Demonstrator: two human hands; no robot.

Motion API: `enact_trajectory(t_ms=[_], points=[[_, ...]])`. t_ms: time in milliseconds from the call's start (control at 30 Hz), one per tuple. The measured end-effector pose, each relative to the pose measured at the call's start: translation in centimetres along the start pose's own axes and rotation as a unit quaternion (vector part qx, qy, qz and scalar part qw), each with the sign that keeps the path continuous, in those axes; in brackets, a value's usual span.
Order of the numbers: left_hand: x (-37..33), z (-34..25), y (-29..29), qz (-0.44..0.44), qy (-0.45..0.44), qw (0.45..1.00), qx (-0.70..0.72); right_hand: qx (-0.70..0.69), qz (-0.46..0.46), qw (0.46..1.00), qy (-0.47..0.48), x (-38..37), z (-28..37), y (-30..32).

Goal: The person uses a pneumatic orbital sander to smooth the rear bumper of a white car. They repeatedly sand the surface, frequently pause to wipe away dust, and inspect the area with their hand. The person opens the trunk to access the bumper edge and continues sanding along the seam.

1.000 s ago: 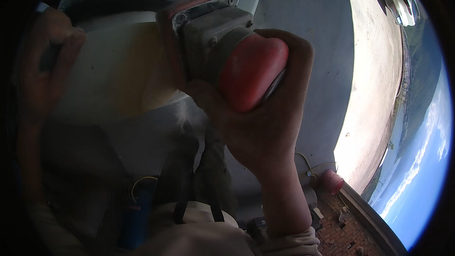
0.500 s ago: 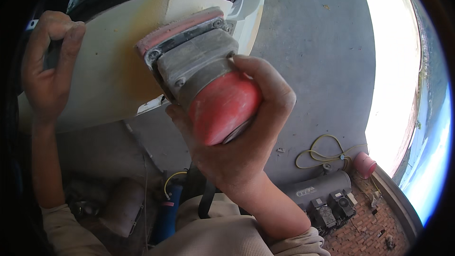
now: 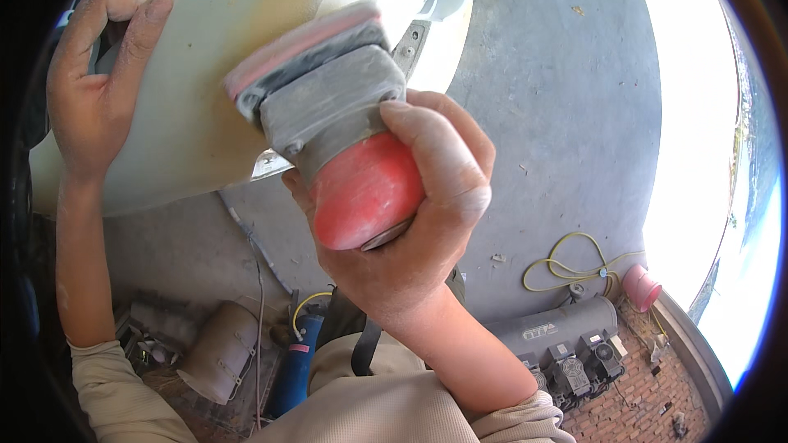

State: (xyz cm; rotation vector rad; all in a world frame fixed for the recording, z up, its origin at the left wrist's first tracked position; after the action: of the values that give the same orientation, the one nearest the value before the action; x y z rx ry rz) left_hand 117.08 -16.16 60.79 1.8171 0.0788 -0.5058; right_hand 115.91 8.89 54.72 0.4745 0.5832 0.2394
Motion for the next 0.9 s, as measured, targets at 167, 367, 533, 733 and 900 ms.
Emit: enact_trajectory(t_ms=[167, 367, 533, 733, 900], points=[[-0.1, -0.2, 0.0, 0.002, -0.003, 1.0, -0.009, -0.004, -0.033, 0.997, -0.073, 0.2, -1.1, 0.4], [0.1, -0.2, 0.0, 0.007, -0.006, 1.0, -0.017, 0.01, -0.008, 0.998, 0.065, 0.0, 0.7, -0.4], [0.3, -0.1, 0.3, 0.008, -0.002, 1.0, -0.021, 0.034, -0.002, 0.999, -0.021, -1.2, -0.9, 1.0], [0.6, -0.3, 0.2, 0.013, -0.003, 1.0, -0.028, 0.027, 0.021, 0.998, 0.051, -1.0, -0.1, 0.3], [0.9, -0.4, 0.1, 0.016, -0.004, 0.999, -0.034, 0.07, 0.01, 0.996, -0.046, -2.5, -3.3, 2.5]])
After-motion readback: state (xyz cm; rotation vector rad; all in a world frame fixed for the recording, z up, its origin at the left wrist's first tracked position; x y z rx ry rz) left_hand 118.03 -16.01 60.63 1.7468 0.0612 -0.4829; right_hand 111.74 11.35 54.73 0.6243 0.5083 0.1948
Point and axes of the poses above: each hand's wrist, its own x-axis away from the middle knuckle, its own y-axis out of the back of the hand, z = x × y, the point moved 6 cm from there along -x, towards the middle knuckle
